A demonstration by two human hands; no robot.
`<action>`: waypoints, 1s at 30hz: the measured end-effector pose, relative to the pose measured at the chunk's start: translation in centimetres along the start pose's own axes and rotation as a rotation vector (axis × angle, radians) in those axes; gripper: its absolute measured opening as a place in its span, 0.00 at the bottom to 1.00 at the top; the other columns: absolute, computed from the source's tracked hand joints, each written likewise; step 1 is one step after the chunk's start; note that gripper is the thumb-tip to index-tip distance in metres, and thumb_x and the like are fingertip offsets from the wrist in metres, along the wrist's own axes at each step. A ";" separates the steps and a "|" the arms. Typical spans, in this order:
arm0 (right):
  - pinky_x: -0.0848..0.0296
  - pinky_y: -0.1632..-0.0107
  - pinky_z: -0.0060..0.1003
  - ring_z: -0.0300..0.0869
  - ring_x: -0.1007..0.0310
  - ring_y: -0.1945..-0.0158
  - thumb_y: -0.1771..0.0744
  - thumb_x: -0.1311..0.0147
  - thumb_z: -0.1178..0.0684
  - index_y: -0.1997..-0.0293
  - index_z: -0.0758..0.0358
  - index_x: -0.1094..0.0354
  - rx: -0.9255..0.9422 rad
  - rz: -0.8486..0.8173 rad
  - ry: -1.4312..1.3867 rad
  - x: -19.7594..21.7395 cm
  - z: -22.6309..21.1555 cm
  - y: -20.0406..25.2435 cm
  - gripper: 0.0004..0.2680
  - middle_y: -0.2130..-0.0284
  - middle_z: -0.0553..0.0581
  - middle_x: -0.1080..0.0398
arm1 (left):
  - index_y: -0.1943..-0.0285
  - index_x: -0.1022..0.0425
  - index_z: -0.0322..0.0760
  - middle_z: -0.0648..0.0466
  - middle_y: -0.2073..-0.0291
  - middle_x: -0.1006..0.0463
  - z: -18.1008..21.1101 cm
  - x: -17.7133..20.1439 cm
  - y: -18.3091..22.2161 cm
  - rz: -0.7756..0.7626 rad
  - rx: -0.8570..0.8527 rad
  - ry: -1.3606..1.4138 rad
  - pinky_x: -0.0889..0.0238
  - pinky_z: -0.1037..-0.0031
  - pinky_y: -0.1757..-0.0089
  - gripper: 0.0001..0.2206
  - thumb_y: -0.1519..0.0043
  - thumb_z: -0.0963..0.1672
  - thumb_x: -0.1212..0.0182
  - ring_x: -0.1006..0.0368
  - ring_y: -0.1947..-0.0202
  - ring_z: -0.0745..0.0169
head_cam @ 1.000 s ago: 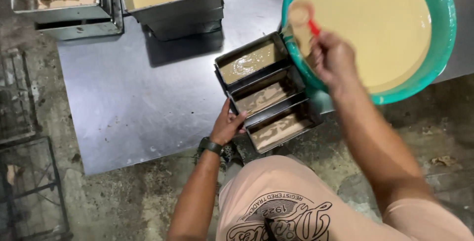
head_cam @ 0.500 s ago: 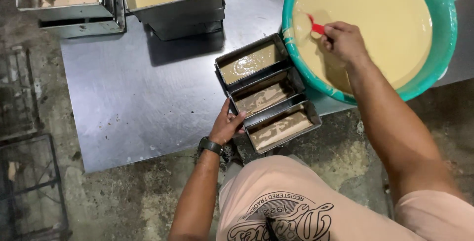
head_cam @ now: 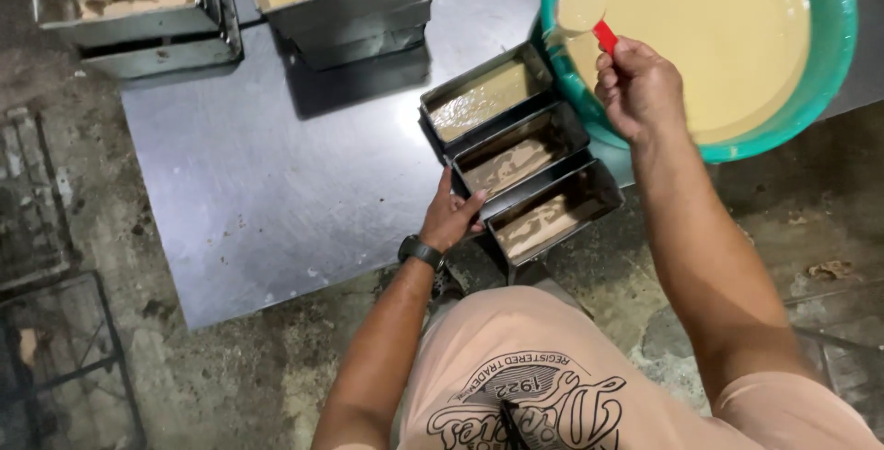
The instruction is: Filling metal loaf pans with batter from a large bowl using a red measuring cup.
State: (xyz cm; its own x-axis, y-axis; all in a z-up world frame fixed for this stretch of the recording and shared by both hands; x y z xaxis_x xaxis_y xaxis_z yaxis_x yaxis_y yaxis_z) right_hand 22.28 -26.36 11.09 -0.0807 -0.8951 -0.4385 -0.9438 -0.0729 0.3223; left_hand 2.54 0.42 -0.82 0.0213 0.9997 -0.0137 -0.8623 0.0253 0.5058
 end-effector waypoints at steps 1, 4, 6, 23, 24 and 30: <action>0.35 0.70 0.29 0.36 0.35 0.74 0.27 0.54 0.59 0.56 0.65 0.31 0.112 0.022 0.087 -1.2 0.5 1.0 0.05 0.69 0.58 0.28 | 0.19 0.71 0.36 0.50 0.74 0.26 0.0 0.0 -0.1 -0.001 -0.008 0.006 0.25 0.72 0.72 0.50 0.40 0.53 0.35 0.22 0.77 0.61; 0.28 0.57 0.37 0.44 0.28 0.61 0.28 0.51 0.60 0.54 0.59 0.32 0.722 0.041 0.947 -3.3 5.6 2.9 0.03 0.62 0.59 0.25 | 0.19 0.71 0.35 0.51 0.74 0.27 -0.6 0.1 -0.4 -0.001 -0.022 -0.004 0.24 0.71 0.73 0.50 0.40 0.53 0.35 0.23 0.77 0.62; 0.29 0.55 0.44 0.52 0.28 0.59 0.34 0.49 0.61 0.49 0.63 0.31 0.848 -0.118 1.309 -2.3 9.5 2.4 0.09 0.61 0.62 0.26 | 0.19 0.70 0.35 0.51 0.75 0.27 -0.6 -0.2 -0.8 -0.002 -0.032 0.003 0.24 0.72 0.73 0.50 0.40 0.53 0.35 0.23 0.77 0.63; 0.24 0.55 0.45 0.53 0.23 0.58 0.29 0.49 0.61 0.43 0.65 0.30 0.988 -0.047 1.239 -2.5 11.1 3.6 0.08 0.60 0.65 0.25 | 0.18 0.67 0.38 0.49 0.74 0.27 -0.8 -0.2 -0.6 0.033 -0.056 -0.015 0.26 0.70 0.73 0.49 0.40 0.54 0.34 0.26 0.77 0.62; 0.30 0.62 0.39 0.47 0.27 0.64 0.28 0.51 0.58 0.45 0.66 0.29 0.624 -0.003 0.827 -2.8 10.1 4.2 0.07 0.64 0.61 0.26 | 0.18 0.68 0.39 0.48 0.72 0.26 -1.0 -0.4 0.2 0.025 -0.019 -0.017 0.24 0.70 0.72 0.49 0.40 0.54 0.34 0.24 0.75 0.60; 0.32 0.69 0.29 0.37 0.30 0.70 0.29 0.49 0.58 0.54 0.63 0.30 -0.055 -0.076 -0.203 5.1 2.8 1.8 0.03 0.69 0.54 0.26 | 0.18 0.69 0.41 0.40 0.62 0.22 -1.9 -1.1 -1.9 0.035 -0.031 0.078 0.20 0.66 0.68 0.49 0.40 0.52 0.35 0.20 0.66 0.56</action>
State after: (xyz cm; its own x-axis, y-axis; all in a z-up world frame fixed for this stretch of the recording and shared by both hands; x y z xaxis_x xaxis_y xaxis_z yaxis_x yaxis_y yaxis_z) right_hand 19.24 -29.86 7.08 -0.0783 -0.7796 -0.6213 -0.9313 -0.1652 0.3247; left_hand 3.15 -0.74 -3.43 -0.0479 0.9968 -0.0638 -0.8770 -0.0114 0.4803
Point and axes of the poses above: each hand's wrist, its own y-axis away from the middle knuckle, its own x-axis out of the back of the hand, z = x × y, the point moved 1 cm from there along -y, towards the middle knuckle
